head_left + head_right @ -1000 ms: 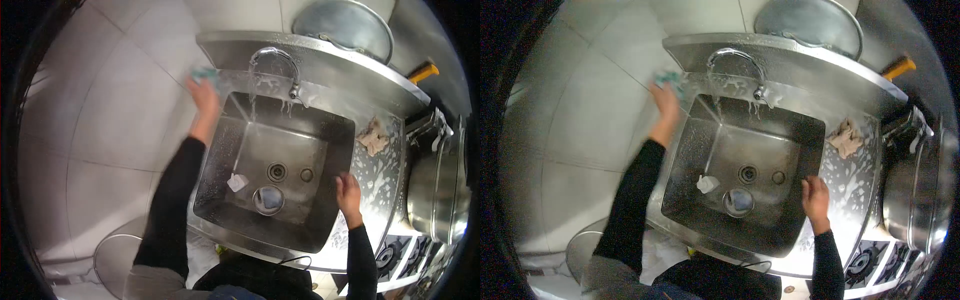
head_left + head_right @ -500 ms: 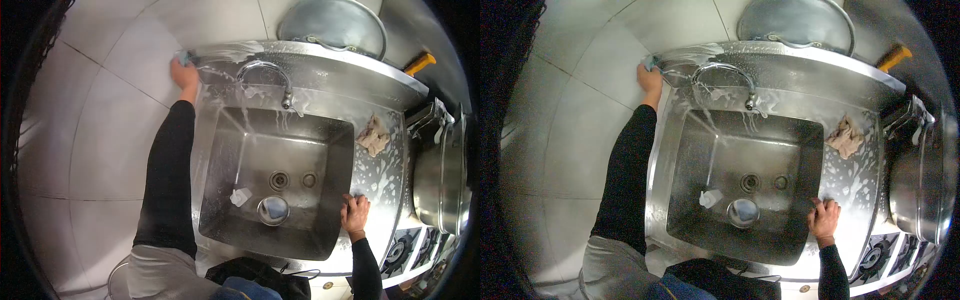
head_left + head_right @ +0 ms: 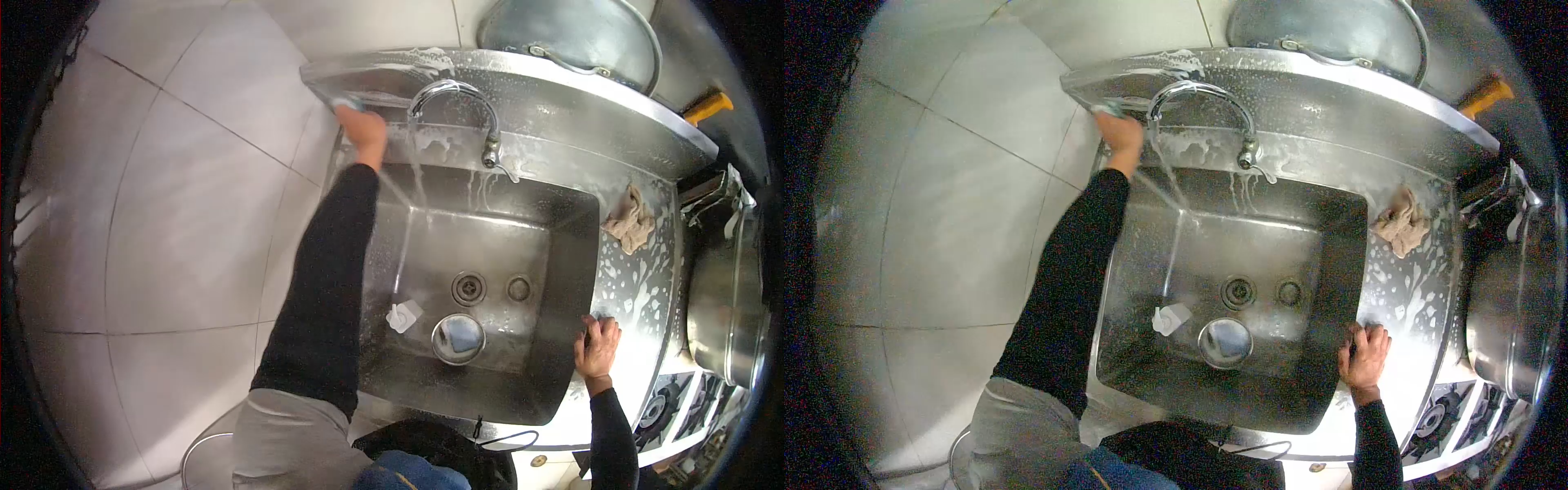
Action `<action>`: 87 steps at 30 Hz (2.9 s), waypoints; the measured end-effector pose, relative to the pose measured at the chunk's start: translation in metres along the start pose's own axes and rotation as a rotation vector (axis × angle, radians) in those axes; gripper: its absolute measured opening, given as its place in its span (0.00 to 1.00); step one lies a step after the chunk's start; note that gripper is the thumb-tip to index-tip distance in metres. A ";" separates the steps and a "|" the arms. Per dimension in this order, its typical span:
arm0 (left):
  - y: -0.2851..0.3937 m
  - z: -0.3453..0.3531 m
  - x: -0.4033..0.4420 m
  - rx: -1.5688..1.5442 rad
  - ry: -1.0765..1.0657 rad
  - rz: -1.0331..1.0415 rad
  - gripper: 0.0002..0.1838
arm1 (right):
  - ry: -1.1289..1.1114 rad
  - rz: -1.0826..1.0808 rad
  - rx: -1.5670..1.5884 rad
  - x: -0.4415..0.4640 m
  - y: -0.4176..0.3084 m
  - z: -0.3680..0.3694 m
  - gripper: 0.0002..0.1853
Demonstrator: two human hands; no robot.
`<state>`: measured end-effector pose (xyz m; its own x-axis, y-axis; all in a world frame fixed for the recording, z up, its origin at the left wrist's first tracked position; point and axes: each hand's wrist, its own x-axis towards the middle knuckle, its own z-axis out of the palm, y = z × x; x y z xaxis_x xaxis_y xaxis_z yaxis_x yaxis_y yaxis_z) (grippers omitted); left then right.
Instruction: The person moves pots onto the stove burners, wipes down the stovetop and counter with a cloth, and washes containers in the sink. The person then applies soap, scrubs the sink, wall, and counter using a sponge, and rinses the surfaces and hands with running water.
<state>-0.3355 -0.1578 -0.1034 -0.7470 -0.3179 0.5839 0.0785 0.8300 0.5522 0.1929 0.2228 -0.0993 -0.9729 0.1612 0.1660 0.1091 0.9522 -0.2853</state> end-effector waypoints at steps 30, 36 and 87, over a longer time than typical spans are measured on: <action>0.029 -0.216 -0.128 -0.620 -0.856 -0.173 0.32 | 0.323 0.227 0.737 0.297 -0.102 -0.014 0.32; -0.091 -0.322 -0.202 0.319 -0.664 0.315 0.34 | -0.092 0.080 1.291 0.397 -0.127 -0.058 0.28; -0.092 -0.311 -0.205 0.327 -0.585 0.311 0.38 | 0.626 0.007 1.160 0.363 -0.230 0.019 0.11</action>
<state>0.0157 -0.3119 -0.0889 -0.9593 0.1752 0.2213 0.2119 0.9650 0.1543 -0.1888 0.0575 0.0087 -0.6802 0.5560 0.4778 -0.4286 0.2271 -0.8745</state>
